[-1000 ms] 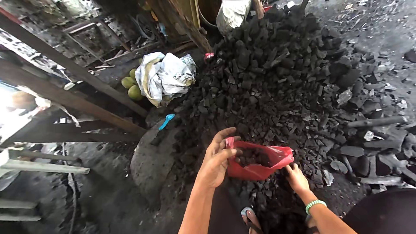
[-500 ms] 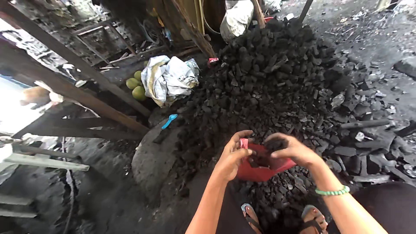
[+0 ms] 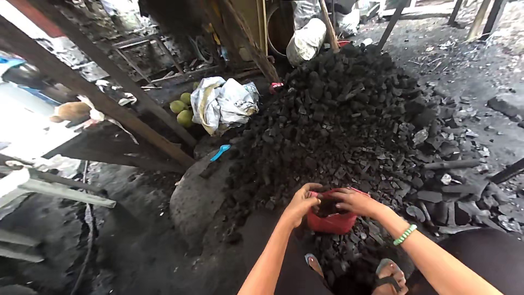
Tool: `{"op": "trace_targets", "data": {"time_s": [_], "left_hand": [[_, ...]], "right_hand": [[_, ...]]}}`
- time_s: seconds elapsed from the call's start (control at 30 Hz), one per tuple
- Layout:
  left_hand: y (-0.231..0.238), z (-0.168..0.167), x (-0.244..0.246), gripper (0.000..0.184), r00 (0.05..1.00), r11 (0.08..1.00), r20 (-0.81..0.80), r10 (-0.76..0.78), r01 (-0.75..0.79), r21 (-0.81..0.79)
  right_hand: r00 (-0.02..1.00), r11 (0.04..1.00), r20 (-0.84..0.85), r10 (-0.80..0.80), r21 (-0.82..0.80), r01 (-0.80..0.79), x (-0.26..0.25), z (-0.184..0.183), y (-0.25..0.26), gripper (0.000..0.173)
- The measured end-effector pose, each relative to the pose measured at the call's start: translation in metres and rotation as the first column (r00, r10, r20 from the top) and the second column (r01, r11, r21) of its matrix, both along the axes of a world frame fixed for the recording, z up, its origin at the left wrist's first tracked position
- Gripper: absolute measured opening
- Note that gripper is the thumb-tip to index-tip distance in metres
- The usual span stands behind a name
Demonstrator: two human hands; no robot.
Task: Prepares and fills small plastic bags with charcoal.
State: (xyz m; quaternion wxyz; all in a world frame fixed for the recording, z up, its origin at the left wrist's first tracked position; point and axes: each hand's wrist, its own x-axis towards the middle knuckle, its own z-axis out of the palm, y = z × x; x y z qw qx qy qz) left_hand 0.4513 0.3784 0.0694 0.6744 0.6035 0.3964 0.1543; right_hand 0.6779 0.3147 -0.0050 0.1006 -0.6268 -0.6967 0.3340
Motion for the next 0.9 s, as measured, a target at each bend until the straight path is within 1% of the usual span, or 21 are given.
{"op": "trace_targets", "data": {"time_s": [0.07, 0.1, 0.13, 0.17, 0.23, 0.27, 0.33, 0.37, 0.4, 0.43, 0.47, 0.5, 0.53, 0.57, 0.6, 0.63, 0.67, 0.77, 0.83, 0.87, 0.9], "left_hand": [[0.003, -0.001, -0.004, 0.039, 0.969, 0.978, -0.235, -0.073, 0.115, 0.174], [0.004, -0.001, -0.006, 0.044, 0.911, 0.943, -0.4, -0.1, 0.215, 0.253], [0.005, 0.0, -0.006, 0.054, 0.823, 0.901, -0.557, -0.115, 0.322, 0.289], [0.005, 0.001, -0.005, 0.066, 0.707, 0.86, -0.696, -0.127, 0.427, 0.278], [0.003, 0.004, 0.001, 0.079, 0.485, 0.798, -0.865, -0.131, 0.569, 0.199], [0.003, 0.007, 0.005, 0.072, 0.394, 0.777, -0.911, -0.124, 0.609, 0.157], [0.003, 0.017, 0.014, 0.041, 0.248, 0.748, -0.963, -0.108, 0.658, 0.085], [0.005, 0.022, 0.018, 0.032, 0.19, 0.735, -0.976, -0.103, 0.676, 0.054], [0.007, 0.029, 0.022, 0.03, 0.18, 0.732, -0.978, -0.102, 0.68, 0.049], [0.012, 0.04, 0.026, 0.031, 0.234, 0.737, -0.966, -0.115, 0.672, 0.075], [0.017, 0.05, 0.029, 0.033, 0.349, 0.743, -0.924, -0.154, 0.658, 0.125], [0.022, 0.057, 0.032, 0.035, 0.513, 0.753, -0.831, -0.217, 0.629, 0.192], [0.021, 0.063, 0.036, 0.032, 0.686, 0.786, -0.672, -0.28, 0.565, 0.249], [0.016, 0.068, 0.039, 0.025, 0.835, 0.851, -0.449, -0.317, 0.46, 0.254], [0.011, 0.072, 0.043, 0.02, 0.931, 0.923, -0.202, -0.305, 0.342, 0.179], [0.009, 0.078, 0.045, 0.025, 0.965, 0.964, -0.001, -0.263, 0.263, 0.042], [0.008, 0.088, 0.046, 0.032, 0.973, 0.973, 0.085, -0.214, 0.22, -0.069], [0.008, 0.108, 0.038, 0.037, 0.969, 0.946, 0.152, -0.193, 0.225, -0.233], [0.0, 0.102, 0.032, 0.027, 0.936, 0.929, 0.192, -0.296, 0.329, -0.168], [-0.007, 0.097, 0.032, 0.014, 0.925, 0.932, 0.177, -0.338, 0.355, -0.078], [-0.015, 0.094, 0.033, 0.011, 0.931, 0.942, 0.148, -0.335, 0.335, 0.023]], "right_hand": [[0.981, 0.993, 0.17, 0.089, -0.097, -0.073, -0.002, 0.026, -0.014, 0.058], [0.945, 0.978, 0.285, 0.159, -0.177, -0.111, -0.005, 0.036, -0.022, 0.062], [0.9, 0.963, 0.372, 0.228, -0.22, -0.153, -0.007, 0.04, -0.029, 0.059], [0.863, 0.959, 0.427, 0.27, -0.194, -0.205, -0.006, 0.04, -0.036, 0.048], [0.828, 0.948, 0.486, 0.279, -0.005, -0.317, -0.001, 0.034, -0.048, 0.026], [0.817, 0.936, 0.51, 0.268, 0.064, -0.347, -0.001, 0.035, -0.05, 0.026], [0.82, 0.927, 0.52, 0.238, 0.131, -0.352, -0.01, 0.05, -0.051, 0.028], [0.821, 0.912, 0.521, 0.234, 0.176, -0.371, -0.015, 0.058, -0.051, 0.026], [0.829, 0.88, 0.512, 0.226, 0.257, -0.399, -0.021, 0.066, -0.052, 0.022], [0.852, 0.822, 0.48, 0.206, 0.387, -0.417, -0.027, 0.074, -0.052, 0.017], [0.885, 0.728, 0.429, 0.179, 0.548, -0.412, -0.034, 0.081, -0.051, 0.012], [0.921, 0.619, 0.355, 0.157, 0.692, -0.372, -0.041, 0.09, -0.048, 0.011], [0.952, 0.548, 0.264, 0.151, 0.779, -0.303, -0.047, 0.101, -0.045, 0.012], [0.974, 0.541, 0.174, 0.144, 0.811, -0.225, -0.053, 0.116, -0.043, 0.014], [0.988, 0.559, 0.098, 0.118, 0.815, -0.148, -0.054, 0.132, -0.041, 0.018], [0.997, 0.581, 0.051, 0.065, 0.81, -0.08, -0.051, 0.147, -0.04, 0.022], [0.999, 0.603, 0.041, -0.011, 0.797, -0.025, -0.045, 0.163, -0.04, 0.024], [0.961, 0.585, 0.141, -0.24, 0.811, 0.027, -0.017, 0.193, -0.041, 0.03], [0.929, 0.564, 0.18, -0.325, 0.825, 0.037, 0.001, 0.192, -0.037, 0.039], [0.928, 0.575, 0.145, -0.343, 0.813, 0.086, 0.007, 0.187, -0.037, 0.043], [0.934, 0.596, 0.076, -0.349, 0.787, 0.159, 0.01, 0.179, -0.039, 0.045]]}}
